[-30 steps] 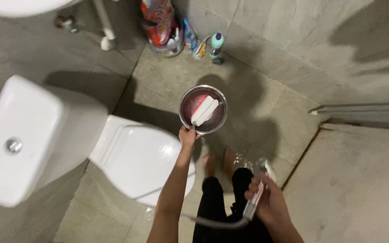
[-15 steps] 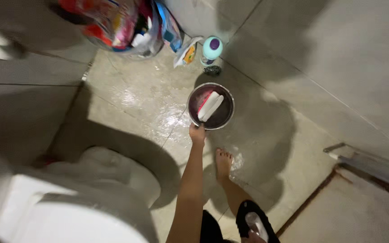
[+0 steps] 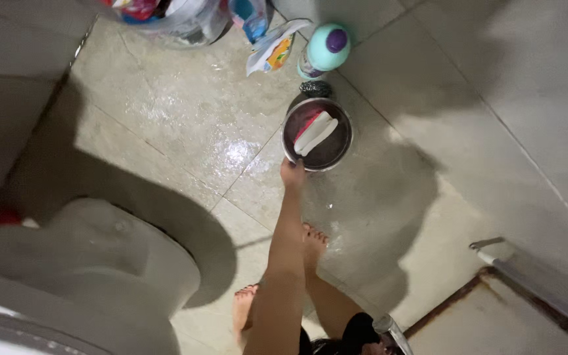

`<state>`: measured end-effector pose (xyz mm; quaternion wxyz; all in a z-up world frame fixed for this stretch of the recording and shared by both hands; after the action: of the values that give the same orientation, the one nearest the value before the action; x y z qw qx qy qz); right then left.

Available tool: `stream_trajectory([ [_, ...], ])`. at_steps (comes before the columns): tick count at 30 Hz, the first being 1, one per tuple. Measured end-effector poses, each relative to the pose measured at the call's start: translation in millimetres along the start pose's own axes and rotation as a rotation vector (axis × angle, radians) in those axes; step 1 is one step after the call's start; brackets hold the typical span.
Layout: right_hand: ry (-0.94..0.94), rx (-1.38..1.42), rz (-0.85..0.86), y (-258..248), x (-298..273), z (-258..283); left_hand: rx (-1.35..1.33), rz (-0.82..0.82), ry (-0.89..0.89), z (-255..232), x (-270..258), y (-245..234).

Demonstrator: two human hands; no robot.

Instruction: The person cleans a sponge, a metal bowl, and a toilet brush with a sprayer before scrubbing the toilet tank and floor by hand and with a brush. They rinse the surfaces and the bathroom floor with water from the sprayer.

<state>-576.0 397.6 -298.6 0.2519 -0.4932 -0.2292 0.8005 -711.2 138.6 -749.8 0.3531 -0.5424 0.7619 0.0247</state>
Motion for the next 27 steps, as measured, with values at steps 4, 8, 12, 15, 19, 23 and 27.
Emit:
stream_trajectory([
  [4, -0.173, -0.047, 0.028, -0.4, 34.2, -9.8, 0.118, 0.069, -0.111, 8.7, -3.2, -11.7],
  [8, -0.421, -0.062, 0.089, 44.4, 25.4, 2.2, 0.198, 0.171, -0.076, 7.6, -51.5, -65.7],
  [12, -0.424, 0.012, 0.145, 110.9, -19.2, 50.3, 0.263, 0.386, -0.25, -0.9, -134.8, -183.9],
  [15, -0.825, 0.005, 0.228, 148.4, -66.1, 93.2, 0.314, 0.562, -0.37, -43.3, -193.7, -291.0],
  [19, -1.03, 0.007, 0.348, 171.9, -108.3, 123.1, 0.349, 0.853, -0.422, -113.5, -256.3, -381.1],
  [23, -1.129, 0.019, 0.33, 167.5, -126.1, 132.2, 0.478, 0.874, -0.329, -153.8, -301.5, -439.2],
  [27, -1.168, 0.107, 0.284, 164.9, -158.5, 122.7, 0.388, 0.752, -0.17, -178.7, -332.5, -489.7],
])
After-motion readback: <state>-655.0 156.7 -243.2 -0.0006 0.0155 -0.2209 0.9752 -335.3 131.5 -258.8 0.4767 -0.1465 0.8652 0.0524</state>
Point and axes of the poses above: each hand's wrist, its own x-axis towards the middle knuckle, its own y-axis out of the palm, z = x × y, the point moved 4 cm from there along x, towards the middle knuckle, and after that the axes turned 13 degrees about -z, right-handed, at the moved point
